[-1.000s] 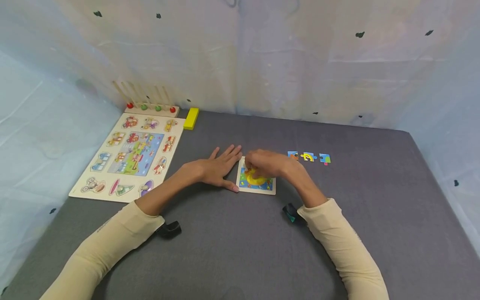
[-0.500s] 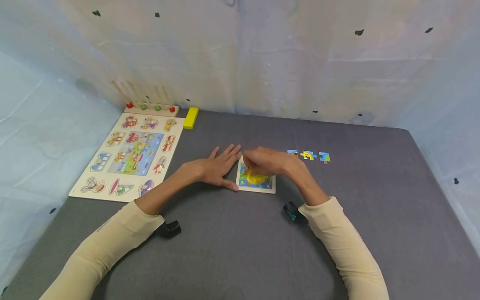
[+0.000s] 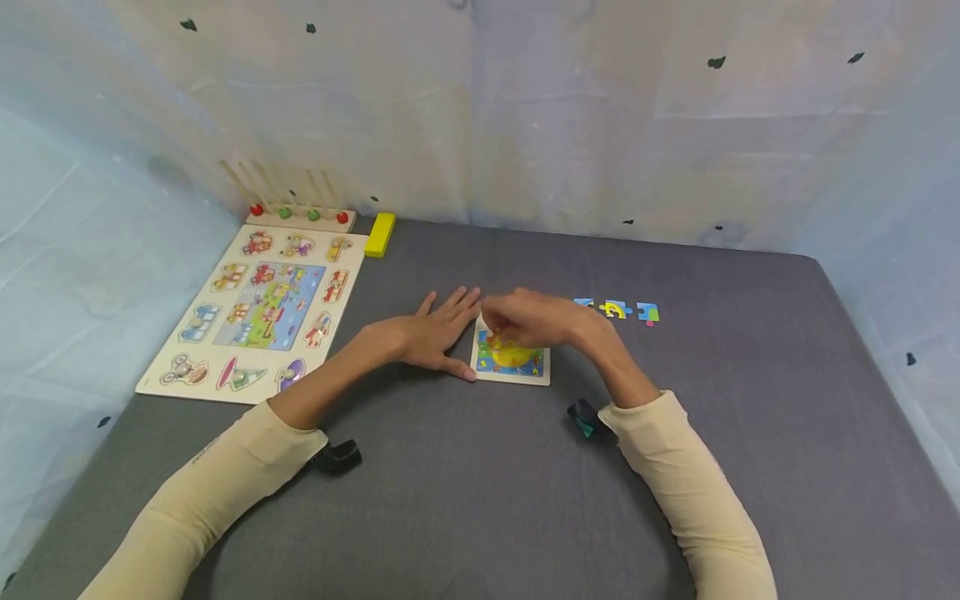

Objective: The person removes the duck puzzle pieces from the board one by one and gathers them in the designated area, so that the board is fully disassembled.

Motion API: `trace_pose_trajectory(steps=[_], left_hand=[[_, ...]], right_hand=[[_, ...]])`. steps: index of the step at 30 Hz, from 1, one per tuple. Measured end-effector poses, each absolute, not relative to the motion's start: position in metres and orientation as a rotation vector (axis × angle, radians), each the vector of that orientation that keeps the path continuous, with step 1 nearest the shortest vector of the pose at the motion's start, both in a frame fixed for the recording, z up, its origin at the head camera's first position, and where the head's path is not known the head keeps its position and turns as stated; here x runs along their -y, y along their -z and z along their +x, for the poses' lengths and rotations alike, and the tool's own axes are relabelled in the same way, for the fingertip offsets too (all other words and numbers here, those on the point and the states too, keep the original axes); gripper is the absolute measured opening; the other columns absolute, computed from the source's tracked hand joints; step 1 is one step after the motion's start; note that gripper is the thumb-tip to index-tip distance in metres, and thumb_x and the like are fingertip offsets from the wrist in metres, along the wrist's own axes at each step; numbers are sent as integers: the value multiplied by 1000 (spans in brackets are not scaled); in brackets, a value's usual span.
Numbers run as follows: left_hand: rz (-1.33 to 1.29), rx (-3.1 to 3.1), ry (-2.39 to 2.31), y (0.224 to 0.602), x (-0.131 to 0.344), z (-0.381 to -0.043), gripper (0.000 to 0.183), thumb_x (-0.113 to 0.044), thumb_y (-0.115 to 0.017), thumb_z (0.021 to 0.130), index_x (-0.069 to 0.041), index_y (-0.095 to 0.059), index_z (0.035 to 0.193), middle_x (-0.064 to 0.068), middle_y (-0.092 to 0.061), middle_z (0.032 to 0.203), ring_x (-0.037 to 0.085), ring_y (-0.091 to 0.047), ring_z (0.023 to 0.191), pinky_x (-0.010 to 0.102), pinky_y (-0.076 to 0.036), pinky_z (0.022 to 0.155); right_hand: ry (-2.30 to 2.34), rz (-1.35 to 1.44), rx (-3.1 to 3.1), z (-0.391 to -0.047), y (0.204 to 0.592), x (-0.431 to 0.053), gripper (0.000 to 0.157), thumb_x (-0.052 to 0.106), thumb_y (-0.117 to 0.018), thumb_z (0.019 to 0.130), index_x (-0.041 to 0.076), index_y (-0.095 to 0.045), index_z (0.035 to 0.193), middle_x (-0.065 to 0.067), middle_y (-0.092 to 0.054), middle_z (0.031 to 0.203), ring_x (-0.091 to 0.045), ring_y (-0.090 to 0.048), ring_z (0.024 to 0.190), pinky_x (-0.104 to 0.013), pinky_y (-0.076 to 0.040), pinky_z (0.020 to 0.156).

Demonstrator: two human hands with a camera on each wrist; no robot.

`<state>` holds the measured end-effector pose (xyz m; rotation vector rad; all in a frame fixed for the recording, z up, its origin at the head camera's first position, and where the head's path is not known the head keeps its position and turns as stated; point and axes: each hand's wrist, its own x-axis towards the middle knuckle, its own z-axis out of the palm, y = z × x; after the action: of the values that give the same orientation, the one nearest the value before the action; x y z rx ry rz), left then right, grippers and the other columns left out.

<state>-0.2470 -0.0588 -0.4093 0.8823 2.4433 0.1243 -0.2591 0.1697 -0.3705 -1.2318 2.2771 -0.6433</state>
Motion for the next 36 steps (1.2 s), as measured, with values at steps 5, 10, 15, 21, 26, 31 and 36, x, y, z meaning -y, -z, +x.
trace_pose_trajectory(steps=[5,10,15,21,26,31,36], left_hand=[[878,-2436,-132,410,58,-247,116,-70,-60,95,-11,6,169,9,23,175,28,22,164,61,8,132],[882,-2443,-144,410,60,-246,117,-70,-62,94,-10,6,169,9,23,175,28,22,164,60,8,132],[879,-2441,-160,410,61,-246,117,-68,-63,95,-9,5,169,9,22,176,28,21,164,61,8,132],[878,-2451,-146,410,63,-245,119,-71,-64,92,-10,4,169,8,22,176,27,21,164,61,8,132],[880,-2458,-144,410,62,-245,119,-71,-63,93,-10,4,169,8,22,176,27,21,164,61,8,132],[878,-2453,-146,409,61,-245,119,-71,-63,93,-10,5,169,8,22,176,27,22,164,61,8,132],[877,-2450,-147,408,59,-245,119,-71,-63,93,-10,5,169,8,23,176,27,22,164,61,9,132]], right_hand=[[649,-1170,-2355,-259,355,-185,5,3,-64,102,5,-60,102,-14,-66,88,-20,-60,72,-28,-50,68],[571,-1045,-2464,-259,335,-215,6,3,-66,101,7,-62,103,-10,-69,93,-21,-61,78,-31,-51,70],[480,-876,-2463,-264,328,-243,8,2,-67,100,8,-62,101,-7,-67,91,-17,-59,79,-30,-49,69],[410,-728,-2297,-275,342,-257,9,1,-67,98,6,-61,102,-8,-65,90,-18,-58,75,-34,-51,64],[357,-673,-2250,-282,353,-257,12,6,-70,98,4,-59,101,-6,-65,88,-16,-57,71,-34,-49,66],[300,-611,-2308,-282,354,-259,14,2,-70,97,2,-56,99,-7,-60,90,-17,-55,75,-33,-48,69],[244,-643,-2399,-277,344,-259,13,1,-69,97,3,-58,104,-11,-65,99,-20,-58,82,-35,-48,72]])
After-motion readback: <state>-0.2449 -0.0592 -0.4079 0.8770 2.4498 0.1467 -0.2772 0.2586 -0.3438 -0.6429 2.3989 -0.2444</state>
